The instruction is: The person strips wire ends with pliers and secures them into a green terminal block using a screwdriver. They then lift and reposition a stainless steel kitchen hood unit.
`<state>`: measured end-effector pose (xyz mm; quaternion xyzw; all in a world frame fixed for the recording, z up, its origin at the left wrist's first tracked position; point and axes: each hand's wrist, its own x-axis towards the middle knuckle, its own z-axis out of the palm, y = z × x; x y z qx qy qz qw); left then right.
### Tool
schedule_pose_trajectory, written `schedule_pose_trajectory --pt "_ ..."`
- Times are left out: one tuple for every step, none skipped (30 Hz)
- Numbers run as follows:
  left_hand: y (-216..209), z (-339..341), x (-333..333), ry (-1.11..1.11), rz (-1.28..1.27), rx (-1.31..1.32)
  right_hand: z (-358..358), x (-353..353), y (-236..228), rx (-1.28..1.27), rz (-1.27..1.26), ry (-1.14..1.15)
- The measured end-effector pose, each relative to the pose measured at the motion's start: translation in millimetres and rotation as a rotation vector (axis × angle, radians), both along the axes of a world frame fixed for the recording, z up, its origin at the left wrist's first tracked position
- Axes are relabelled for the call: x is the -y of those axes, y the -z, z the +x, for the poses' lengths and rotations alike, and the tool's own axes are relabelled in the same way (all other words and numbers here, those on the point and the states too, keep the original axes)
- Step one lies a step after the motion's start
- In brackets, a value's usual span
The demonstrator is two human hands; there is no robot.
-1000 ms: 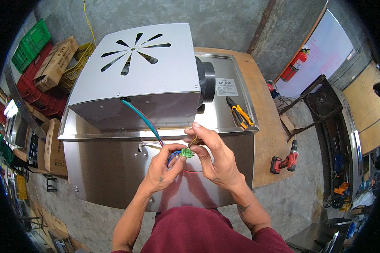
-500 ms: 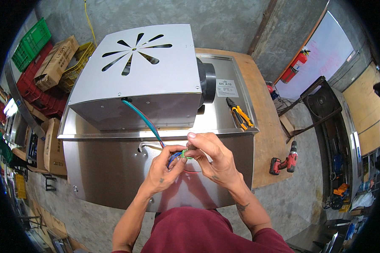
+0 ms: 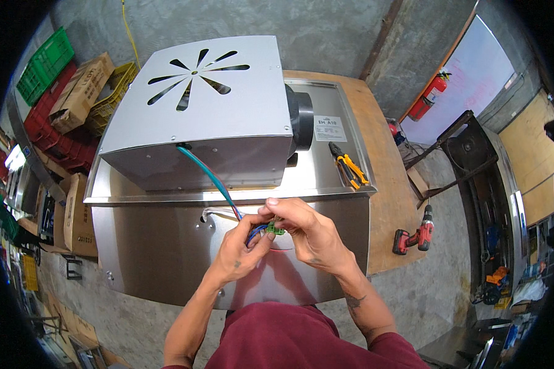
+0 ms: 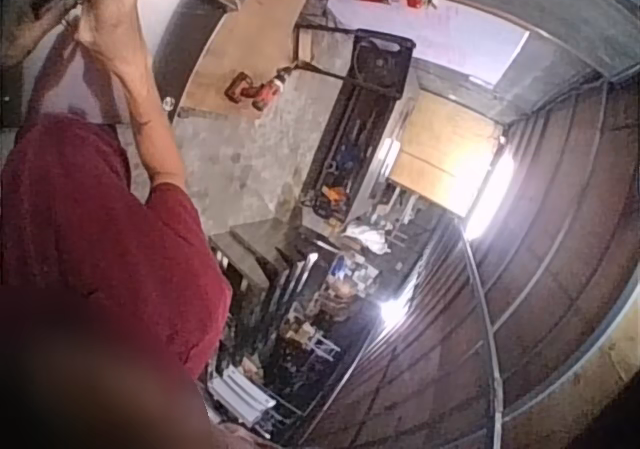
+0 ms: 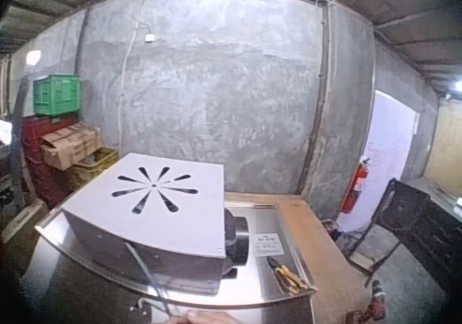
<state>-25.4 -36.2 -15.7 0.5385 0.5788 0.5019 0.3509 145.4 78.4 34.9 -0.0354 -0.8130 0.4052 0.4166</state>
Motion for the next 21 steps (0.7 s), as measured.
schedule_pose_trajectory --pt "2 0 -1 -0.005 0.024 0.004 1 -2 4 0.021 0.013 -0.007" --pt "0 0 -1 -0.001 0.007 0.028 0 -2 9 -0.005 0.013 0.013" --pt "-3 -1 -1 0.0 -0.01 0.053 -2 -1 15 -0.03 0.013 0.031" --pt "-4 -3 0 0.002 -0.028 0.077 -3 0 17 -0.055 0.013 0.049" --pt "-1 -4 -1 0.001 -0.025 0.067 -3 0 15 -0.062 -0.015 0.055" --pt "3 -6 -1 -0.002 -0.022 0.057 -4 0 10 -0.07 -0.043 0.057" --pt "6 -7 0 -0.006 -0.019 0.046 -4 0 7 -0.077 -0.071 0.06" --pt "6 -5 0 -0.015 0.004 0.068 -4 0 8 -0.066 -0.064 0.054" --pt "6 -2 -1 -0.021 0.026 0.091 0 -1 9 -0.053 -0.057 0.05" --pt "6 0 -2 -0.027 0.048 0.114 1 -1 10 -0.041 -0.051 0.047" --pt "5 -1 -1 -0.025 0.019 0.1 1 -2 12 -0.05 -0.011 0.08" --pt "2 -3 -1 -0.021 -0.011 0.085 0 -4 14 -0.06 0.03 0.114" --pt "-1 -4 -1 -0.017 -0.04 0.069 -1 -4 16 -0.071 0.071 0.149" --pt "-2 -3 -1 -0.016 -0.042 0.062 -1 -5 15 -0.084 0.037 0.121" --pt "-3 -2 -1 -0.019 -0.044 0.055 -1 -5 15 -0.096 0.004 0.089" --pt "-3 -2 0 -0.021 -0.047 0.048 -1 -4 14 -0.108 -0.03 0.058" --pt "-1 -1 -1 -0.026 -0.014 0.052 -1 -3 11 -0.084 -0.017 0.062" --pt "5 0 -3 -0.032 0.019 0.057 0 -1 7 -0.06 -0.004 0.066" --pt "6 1 -4 -0.039 0.051 0.061 0 0 4 -0.037 0.009 0.069" --pt "5 0 -3 -0.037 0.019 0.053 -1 -1 7 -0.051 0.012 0.085" --pt "-1 -1 -2 -0.032 -0.014 0.046 -2 -3 12 -0.065 0.015 0.104"
